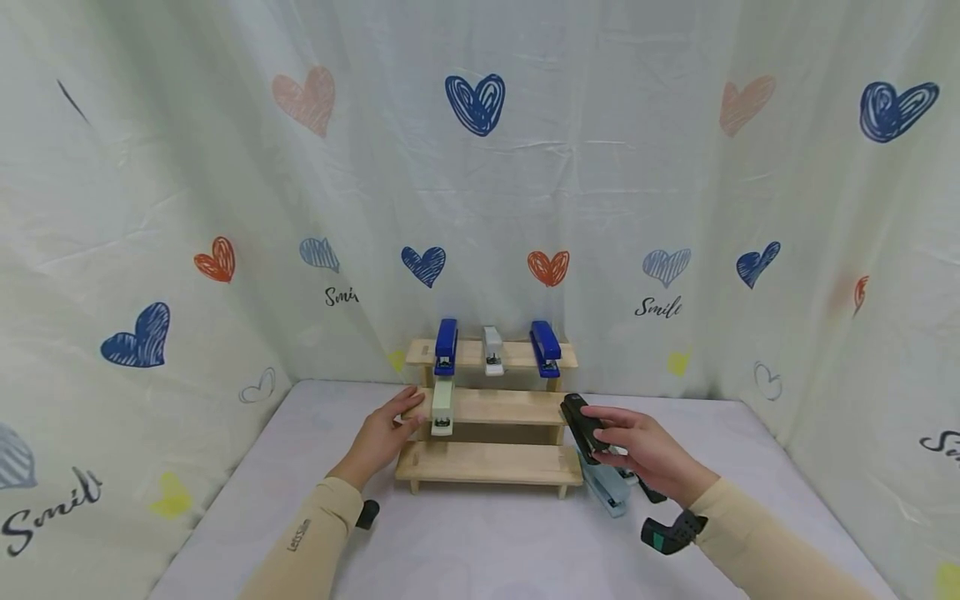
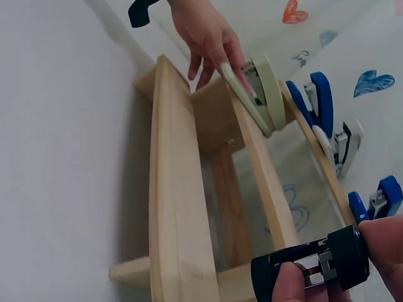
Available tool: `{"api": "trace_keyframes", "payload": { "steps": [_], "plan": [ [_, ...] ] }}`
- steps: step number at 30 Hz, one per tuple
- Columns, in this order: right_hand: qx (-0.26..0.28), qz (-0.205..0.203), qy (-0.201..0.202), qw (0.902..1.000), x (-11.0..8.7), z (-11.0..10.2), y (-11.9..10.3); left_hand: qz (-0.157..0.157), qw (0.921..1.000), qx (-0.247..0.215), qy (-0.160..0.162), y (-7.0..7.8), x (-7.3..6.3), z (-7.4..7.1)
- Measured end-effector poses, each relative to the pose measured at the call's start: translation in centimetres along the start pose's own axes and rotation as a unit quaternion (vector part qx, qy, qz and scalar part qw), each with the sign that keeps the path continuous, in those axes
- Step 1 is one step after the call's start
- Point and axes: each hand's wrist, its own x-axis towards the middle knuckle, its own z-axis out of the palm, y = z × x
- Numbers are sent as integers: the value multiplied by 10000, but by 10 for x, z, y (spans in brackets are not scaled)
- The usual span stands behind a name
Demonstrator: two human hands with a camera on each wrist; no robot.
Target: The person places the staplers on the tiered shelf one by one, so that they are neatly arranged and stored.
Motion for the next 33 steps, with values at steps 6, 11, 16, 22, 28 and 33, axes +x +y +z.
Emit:
{"api": "trace_keyframes", "payload": {
  "steps": [6, 11, 16, 22, 28, 33],
  "plan": [
    [241, -79, -92, 9996, 15, 32, -5, 17, 10000, -18, -16, 0, 0, 0],
    [347, -96, -263, 9990, 28, 54, -10, 60, 10000, 19, -2, -1, 0, 0],
    [335, -156, -358, 9987, 40, 74, -16, 47, 10000, 41, 28, 0, -1, 0],
    [405, -120, -341, 9985, 53, 93, -23, 131, 9998, 104, 128, 2, -2, 0],
    [426, -29, -247, 9988, 59, 105, -26, 254, 9995, 104, 148, 1, -2, 1],
    [436, -35, -235, 9988, 60, 112, -26, 177, 9997, 77, 133, 0, -1, 1]
  ]
}}
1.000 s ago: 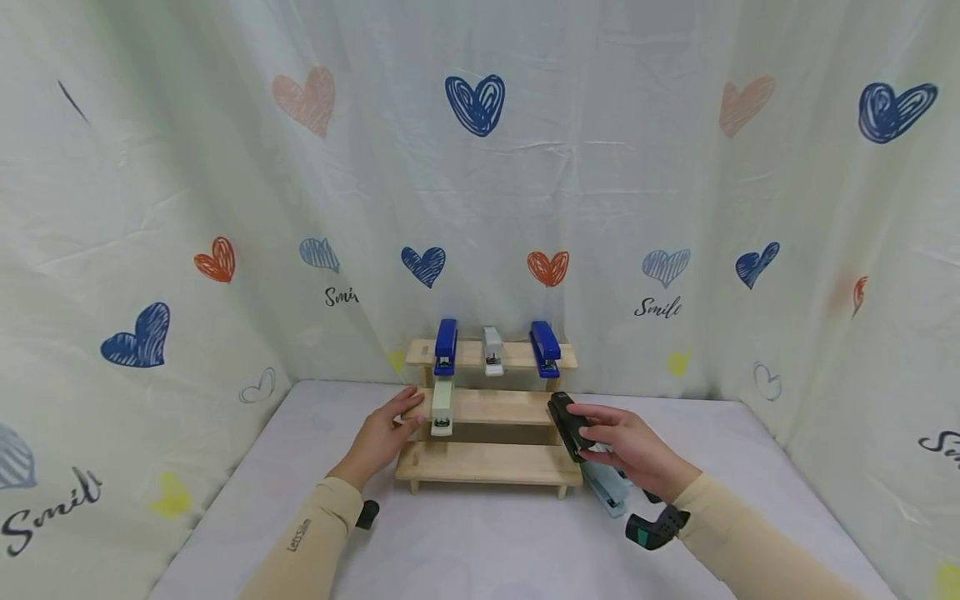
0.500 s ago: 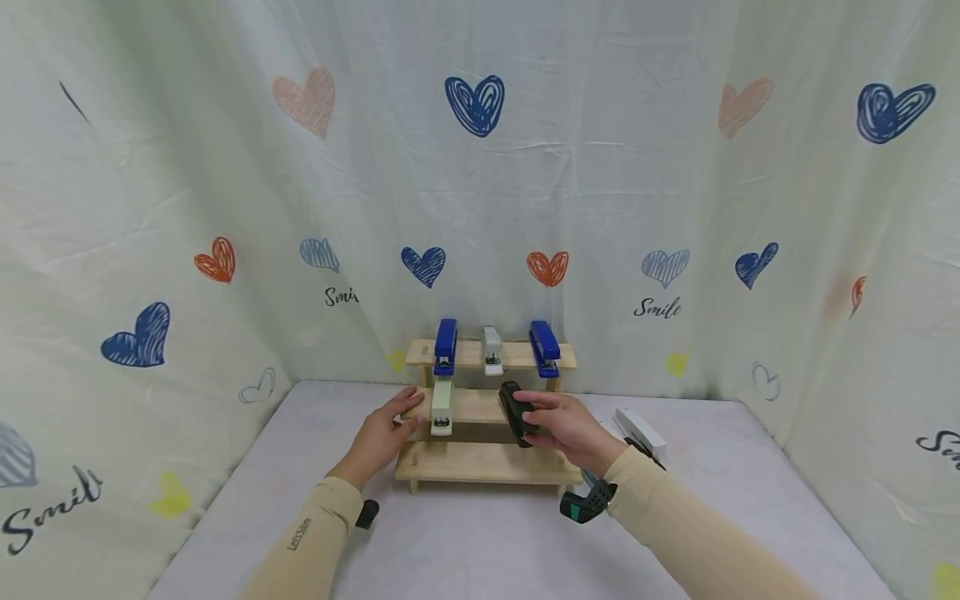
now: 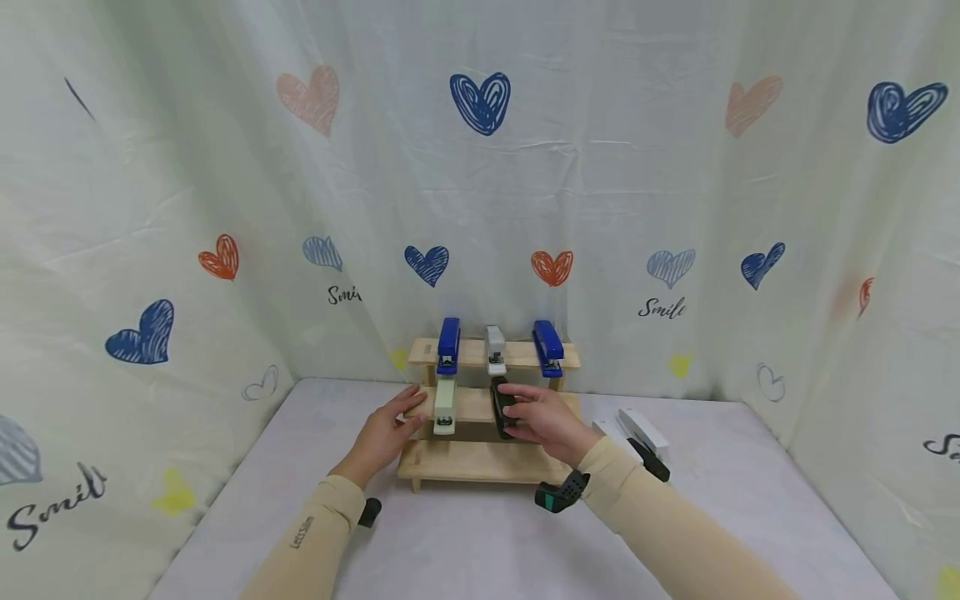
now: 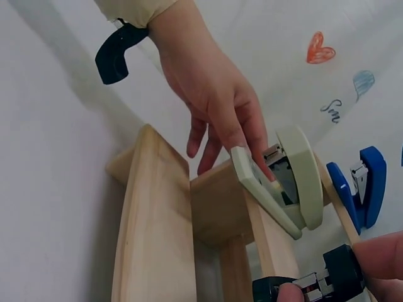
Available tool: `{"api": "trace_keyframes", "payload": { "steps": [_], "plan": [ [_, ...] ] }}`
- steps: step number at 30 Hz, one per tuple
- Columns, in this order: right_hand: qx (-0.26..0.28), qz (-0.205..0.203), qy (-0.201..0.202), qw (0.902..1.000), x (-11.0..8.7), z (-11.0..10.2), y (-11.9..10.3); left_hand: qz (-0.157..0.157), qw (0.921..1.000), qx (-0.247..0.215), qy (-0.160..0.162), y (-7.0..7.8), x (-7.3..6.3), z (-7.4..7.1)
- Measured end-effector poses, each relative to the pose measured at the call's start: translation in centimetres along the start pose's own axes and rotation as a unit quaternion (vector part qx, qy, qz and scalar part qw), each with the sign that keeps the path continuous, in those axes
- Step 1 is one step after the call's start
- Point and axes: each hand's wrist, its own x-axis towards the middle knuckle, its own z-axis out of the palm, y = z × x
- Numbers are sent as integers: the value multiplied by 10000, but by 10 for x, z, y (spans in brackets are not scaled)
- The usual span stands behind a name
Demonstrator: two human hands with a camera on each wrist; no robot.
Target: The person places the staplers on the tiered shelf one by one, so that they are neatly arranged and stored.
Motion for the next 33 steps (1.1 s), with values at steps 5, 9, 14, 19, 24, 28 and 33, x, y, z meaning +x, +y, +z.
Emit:
{"api": "trace_keyframes", "payload": {
  "steps": [5, 9, 14, 19, 24, 28, 33],
  "plan": [
    [199, -89, -76, 9997, 0, 5, -1, -12, 10000, -1, -32, 1, 0, 0],
    [301, -178, -133, 9993, 0, 8, 0, -28, 10000, -28, -42, 2, 0, 0],
    [374, -264, -42, 9989, 4, 10, 4, -50, 10000, -22, -31, 2, 1, 0],
    [354, -395, 4, 9986, 8, 10, 7, -45, 10000, -34, -31, 1, 1, 1],
    [259, -426, -13, 9988, 9, 10, 8, -44, 10000, -43, -19, 2, 0, 0],
    [277, -454, -11, 9986, 10, 10, 8, -48, 10000, -41, -14, 2, 0, 0],
    [293, -490, 51, 9984, 13, 11, 10, -62, 10000, -39, -19, 4, -1, 0]
  ]
}}
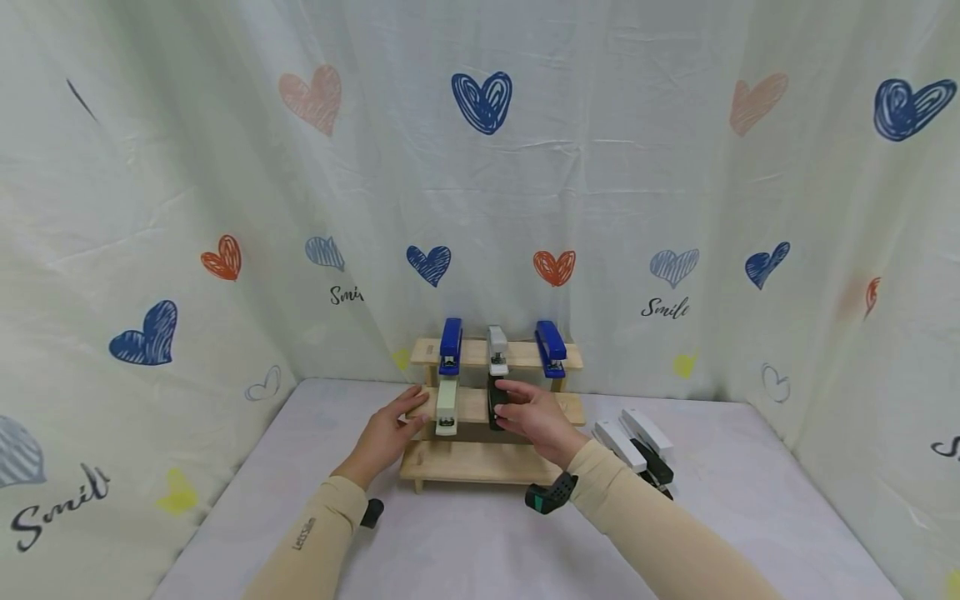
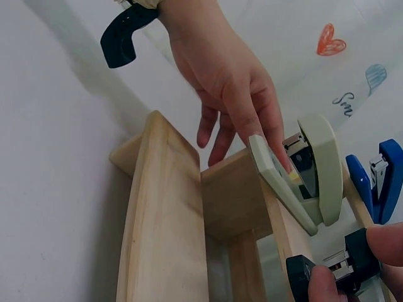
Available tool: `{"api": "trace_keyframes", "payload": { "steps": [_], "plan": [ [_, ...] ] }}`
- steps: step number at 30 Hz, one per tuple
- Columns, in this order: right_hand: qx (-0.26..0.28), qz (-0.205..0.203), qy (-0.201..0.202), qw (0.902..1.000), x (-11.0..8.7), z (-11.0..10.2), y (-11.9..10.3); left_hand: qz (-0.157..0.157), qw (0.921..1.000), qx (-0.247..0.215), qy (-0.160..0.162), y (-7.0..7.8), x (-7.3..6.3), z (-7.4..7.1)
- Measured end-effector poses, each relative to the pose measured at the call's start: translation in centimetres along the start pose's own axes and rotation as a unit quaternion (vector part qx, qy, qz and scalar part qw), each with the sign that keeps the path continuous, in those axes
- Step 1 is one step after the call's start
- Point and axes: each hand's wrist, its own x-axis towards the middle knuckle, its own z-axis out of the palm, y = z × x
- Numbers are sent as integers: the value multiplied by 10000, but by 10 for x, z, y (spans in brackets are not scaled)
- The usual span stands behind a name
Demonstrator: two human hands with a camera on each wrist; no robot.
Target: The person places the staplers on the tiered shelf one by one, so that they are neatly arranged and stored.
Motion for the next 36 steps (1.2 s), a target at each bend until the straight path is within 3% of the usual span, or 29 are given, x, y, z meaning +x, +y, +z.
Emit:
{"api": "trace_keyframes", "payload": {
  "steps": [30, 36],
  "plan": [
    [-257, 9, 45, 9997, -3, -2, -2, -16, 10000, 26, -11, -2, 0, 1],
    [-536, -241, 9, 9983, -7, -7, -2, -18, 10000, 51, -42, -1, 0, -1]
  ]
}}
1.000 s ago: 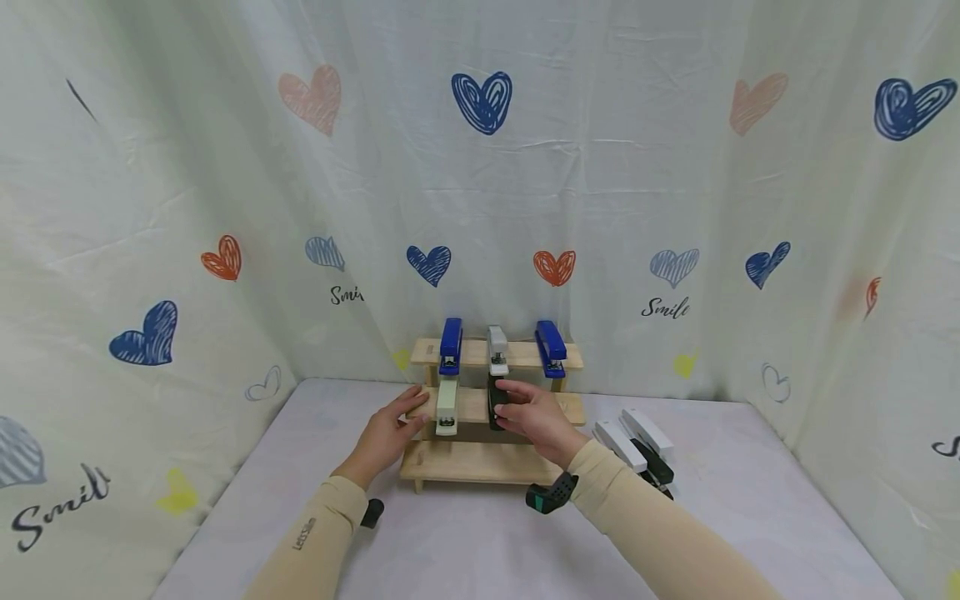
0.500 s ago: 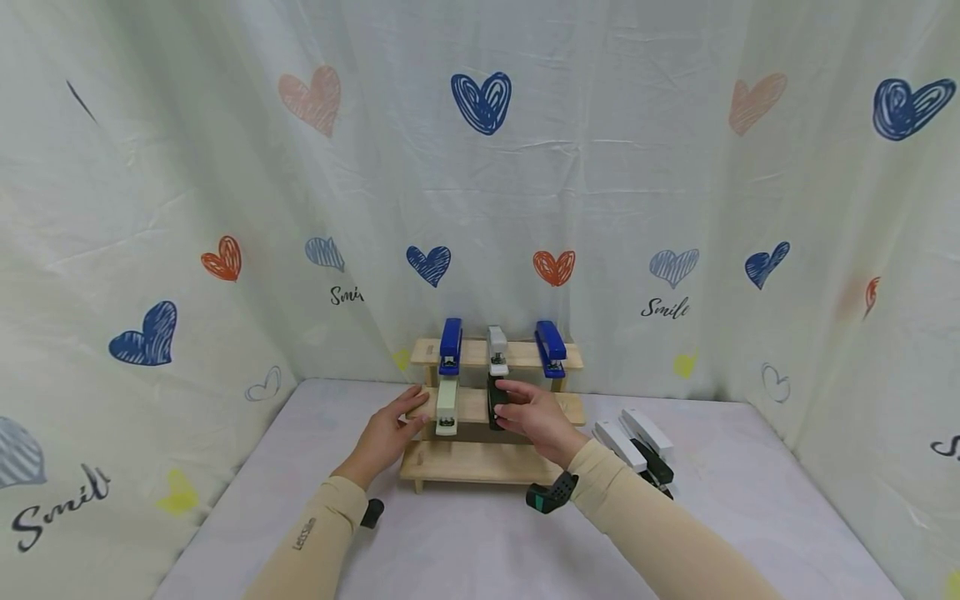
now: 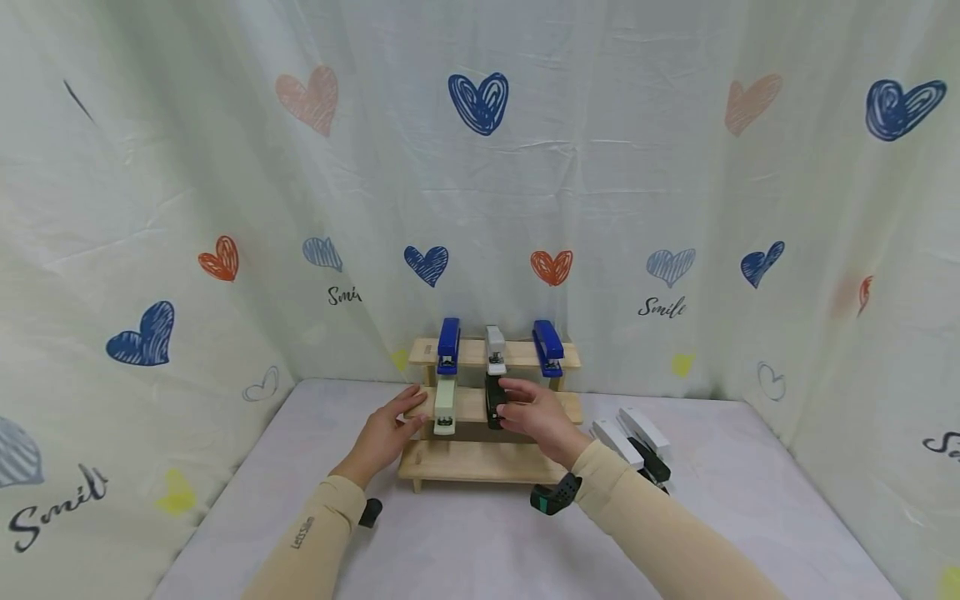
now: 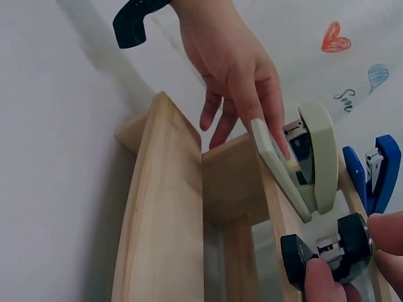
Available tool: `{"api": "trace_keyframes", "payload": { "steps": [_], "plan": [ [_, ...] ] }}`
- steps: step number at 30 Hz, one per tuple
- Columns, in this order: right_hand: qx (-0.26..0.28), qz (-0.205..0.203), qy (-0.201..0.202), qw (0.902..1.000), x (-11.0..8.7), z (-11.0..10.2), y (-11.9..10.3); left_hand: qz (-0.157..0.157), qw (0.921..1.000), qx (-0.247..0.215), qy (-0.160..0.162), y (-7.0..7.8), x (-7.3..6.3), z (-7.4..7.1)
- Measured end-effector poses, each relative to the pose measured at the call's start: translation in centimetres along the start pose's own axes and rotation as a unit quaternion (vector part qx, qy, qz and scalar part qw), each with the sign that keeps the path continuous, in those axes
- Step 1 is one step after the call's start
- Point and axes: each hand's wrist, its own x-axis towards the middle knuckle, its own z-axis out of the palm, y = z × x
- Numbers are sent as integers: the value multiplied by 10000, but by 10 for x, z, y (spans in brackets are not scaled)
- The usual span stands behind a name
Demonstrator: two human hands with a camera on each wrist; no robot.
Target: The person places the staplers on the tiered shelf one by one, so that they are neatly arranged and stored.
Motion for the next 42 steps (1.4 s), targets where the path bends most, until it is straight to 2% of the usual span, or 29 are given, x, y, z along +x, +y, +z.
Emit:
{"api": "trace_keyframes", "payload": {
  "steps": [6, 14, 18, 25, 28, 31, 34, 42],
  "plan": [
    [-361, -147, -241, 9990, -12, -25, -2, -64, 10000, -18, -38, -1, 1, 0],
    [-1028, -26, -420, 9938, -38, -91, -8, -90, 9999, -25, -41, 0, 1, 0],
    [-1361, 38, -255, 9904, -54, -129, -2, -5, 10000, 5, 9, 0, 2, 1],
    [-1714, 239, 142, 9848, -78, -192, 22, 27, 10000, 52, 52, 1, 1, 1],
    [-2012, 354, 408, 9781, -83, -212, 31, 16, 10000, 24, 42, 0, 1, 1],
    [-2089, 491, 527, 9753, -85, -226, 39, 7, 10000, 34, 57, 0, 1, 1],
    [-1991, 619, 519, 9766, -87, -234, 46, 2, 10000, 37, 68, 0, 1, 1],
    [-2064, 852, 621, 9728, -86, -239, 56, -51, 10000, -22, -4, 1, 1, 0]
  ]
}}
